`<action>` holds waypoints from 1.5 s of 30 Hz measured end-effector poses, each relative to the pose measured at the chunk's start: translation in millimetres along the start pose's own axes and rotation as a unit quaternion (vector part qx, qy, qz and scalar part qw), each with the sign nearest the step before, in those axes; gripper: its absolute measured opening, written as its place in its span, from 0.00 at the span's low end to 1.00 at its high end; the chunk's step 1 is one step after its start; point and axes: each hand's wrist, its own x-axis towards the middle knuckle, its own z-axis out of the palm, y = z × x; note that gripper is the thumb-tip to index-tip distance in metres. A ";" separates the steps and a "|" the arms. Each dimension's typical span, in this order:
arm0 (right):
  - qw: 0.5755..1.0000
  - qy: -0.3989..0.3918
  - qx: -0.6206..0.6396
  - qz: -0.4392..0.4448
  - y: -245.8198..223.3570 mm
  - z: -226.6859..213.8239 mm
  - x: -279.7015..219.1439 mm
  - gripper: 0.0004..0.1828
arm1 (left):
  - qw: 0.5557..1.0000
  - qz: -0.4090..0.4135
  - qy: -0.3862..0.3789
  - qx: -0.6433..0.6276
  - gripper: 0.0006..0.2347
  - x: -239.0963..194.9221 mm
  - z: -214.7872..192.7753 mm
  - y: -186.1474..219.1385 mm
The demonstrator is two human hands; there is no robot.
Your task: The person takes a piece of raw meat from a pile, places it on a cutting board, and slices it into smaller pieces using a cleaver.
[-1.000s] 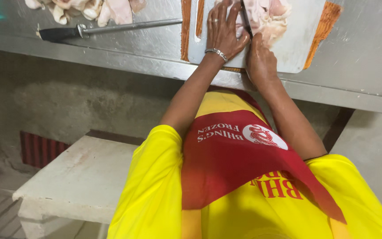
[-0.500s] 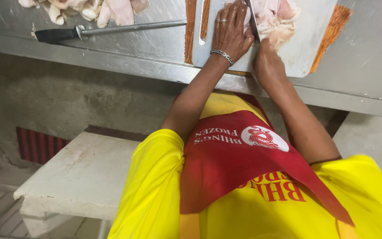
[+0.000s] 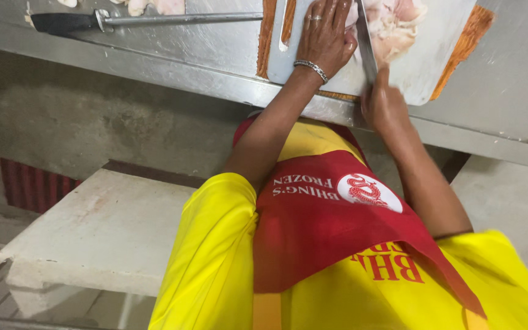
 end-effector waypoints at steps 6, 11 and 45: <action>0.997 0.053 0.056 -0.017 -10.6 -22.0 71.0 0.16 | 0.997 0.018 0.002 -0.081 0.30 -17.6 -16.3 -12.9; 0.969 0.217 0.068 -0.095 -29.1 -24.2 57.6 0.17 | 0.980 -0.017 0.090 -0.177 0.34 -35.5 -41.2 -21.2; 0.997 -0.043 -0.043 0.043 35.7 -103.8 -104.4 0.13 | 0.914 -0.150 0.158 -0.342 0.22 -49.7 -82.7 -27.1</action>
